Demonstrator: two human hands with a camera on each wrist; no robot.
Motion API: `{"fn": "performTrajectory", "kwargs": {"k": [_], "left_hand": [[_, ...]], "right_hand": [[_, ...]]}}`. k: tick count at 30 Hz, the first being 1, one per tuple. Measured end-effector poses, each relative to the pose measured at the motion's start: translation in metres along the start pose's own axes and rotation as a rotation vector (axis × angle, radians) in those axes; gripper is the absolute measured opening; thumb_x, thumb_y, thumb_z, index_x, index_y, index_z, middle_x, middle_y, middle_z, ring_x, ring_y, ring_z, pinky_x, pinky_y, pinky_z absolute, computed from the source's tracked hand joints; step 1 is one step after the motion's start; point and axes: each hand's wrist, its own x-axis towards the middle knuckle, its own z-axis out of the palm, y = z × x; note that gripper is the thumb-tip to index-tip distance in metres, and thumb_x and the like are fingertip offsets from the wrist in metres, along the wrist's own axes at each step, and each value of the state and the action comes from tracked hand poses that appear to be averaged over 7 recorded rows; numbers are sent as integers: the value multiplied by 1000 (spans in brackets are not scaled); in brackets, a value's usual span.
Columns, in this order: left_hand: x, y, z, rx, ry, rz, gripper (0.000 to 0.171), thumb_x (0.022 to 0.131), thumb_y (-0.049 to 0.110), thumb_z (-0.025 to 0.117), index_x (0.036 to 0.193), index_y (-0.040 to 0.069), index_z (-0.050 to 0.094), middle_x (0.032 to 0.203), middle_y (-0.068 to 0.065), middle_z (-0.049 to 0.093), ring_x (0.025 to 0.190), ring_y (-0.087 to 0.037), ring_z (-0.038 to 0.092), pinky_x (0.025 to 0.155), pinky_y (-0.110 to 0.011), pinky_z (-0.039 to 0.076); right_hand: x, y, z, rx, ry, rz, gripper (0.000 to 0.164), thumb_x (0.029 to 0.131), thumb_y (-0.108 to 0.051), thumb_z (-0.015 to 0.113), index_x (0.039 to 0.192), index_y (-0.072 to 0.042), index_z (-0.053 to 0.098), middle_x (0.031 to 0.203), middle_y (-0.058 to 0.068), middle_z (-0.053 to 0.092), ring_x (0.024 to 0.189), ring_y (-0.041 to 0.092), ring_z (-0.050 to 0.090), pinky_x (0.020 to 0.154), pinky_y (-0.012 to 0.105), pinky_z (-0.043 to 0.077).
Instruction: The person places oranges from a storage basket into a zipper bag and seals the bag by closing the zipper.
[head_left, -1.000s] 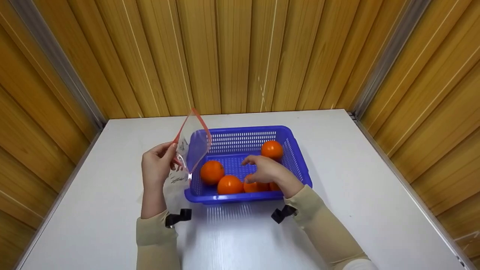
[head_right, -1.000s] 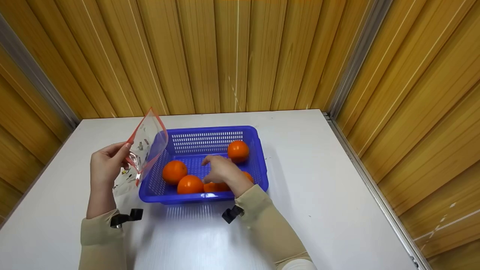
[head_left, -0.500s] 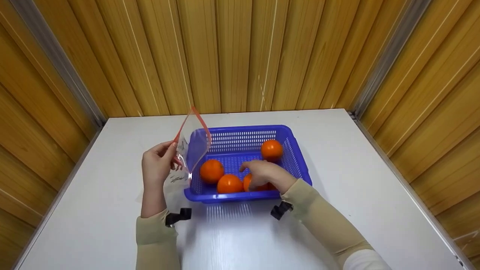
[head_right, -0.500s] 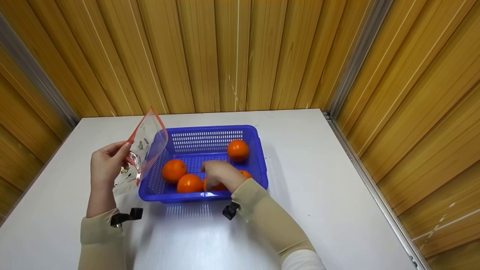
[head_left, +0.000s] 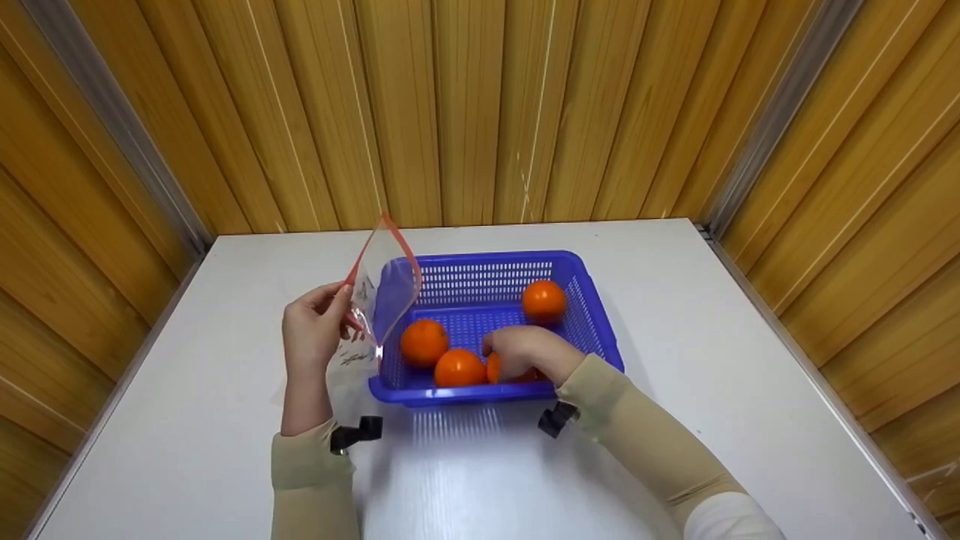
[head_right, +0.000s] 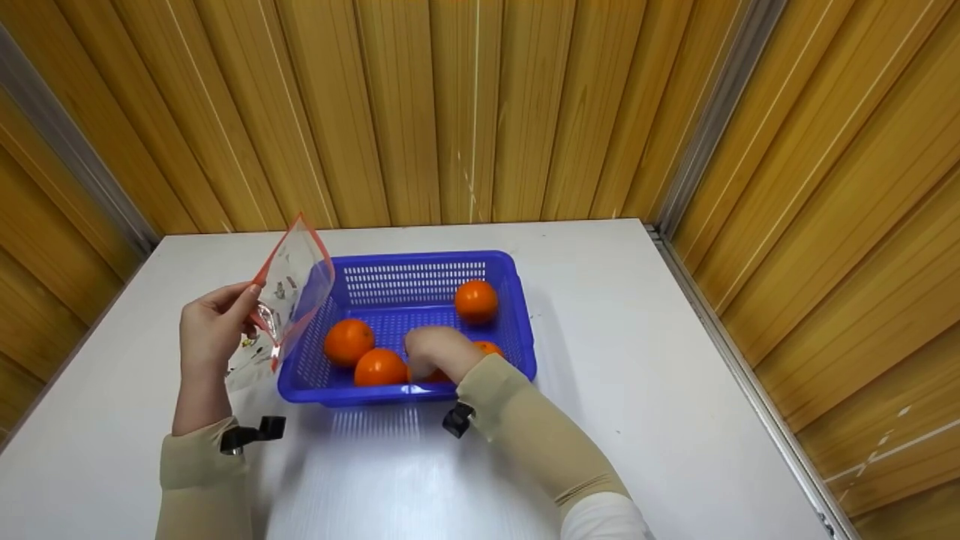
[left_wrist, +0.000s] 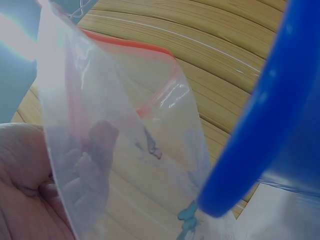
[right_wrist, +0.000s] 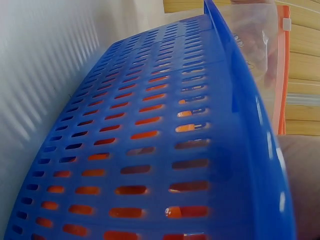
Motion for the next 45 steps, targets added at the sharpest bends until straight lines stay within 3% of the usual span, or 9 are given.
{"fn": "performTrajectory", "kwargs": {"k": [6, 13, 24, 31, 45], "left_hand": [[0, 0, 0, -30, -2, 16, 27, 100, 17, 68, 117, -2, 75, 67, 5, 62, 44, -5, 54, 43, -18, 47], [0, 2, 0, -80, -16, 31, 28, 101, 16, 67, 118, -5, 74, 64, 7, 61, 42, -4, 54, 42, -18, 46], [-1, -1, 0, -28, 7, 42, 27, 101, 18, 67, 116, -2, 75, 65, 7, 61, 44, -5, 52, 43, -16, 44], [-1, 0, 0, -41, 0, 38, 27, 101, 18, 67, 116, -3, 75, 65, 8, 61, 44, -5, 53, 43, -16, 44], [0, 0, 0, -57, -16, 28, 28, 101, 17, 67, 117, -5, 74, 63, 8, 60, 43, -3, 52, 42, -17, 45]], "right_hand": [[0, 1, -1, 35, 3, 12, 51, 88, -11, 70, 139, -17, 63, 126, 9, 66, 104, 29, 58, 102, 48, 55], [-4, 7, -4, 48, 36, -37, 50, 85, -15, 75, 134, -16, 65, 120, 9, 66, 102, 28, 56, 102, 45, 51], [-12, 15, -13, 170, 75, -38, 56, 80, -18, 83, 133, -18, 64, 118, 6, 64, 104, 26, 56, 103, 45, 51], [-24, 14, -22, 333, 94, -2, 57, 79, -18, 85, 132, -24, 64, 118, 5, 64, 106, 26, 59, 102, 46, 54], [-33, 4, -38, 537, 217, -205, 52, 82, -18, 80, 130, -21, 63, 129, 11, 64, 110, 29, 62, 98, 43, 57]]}}
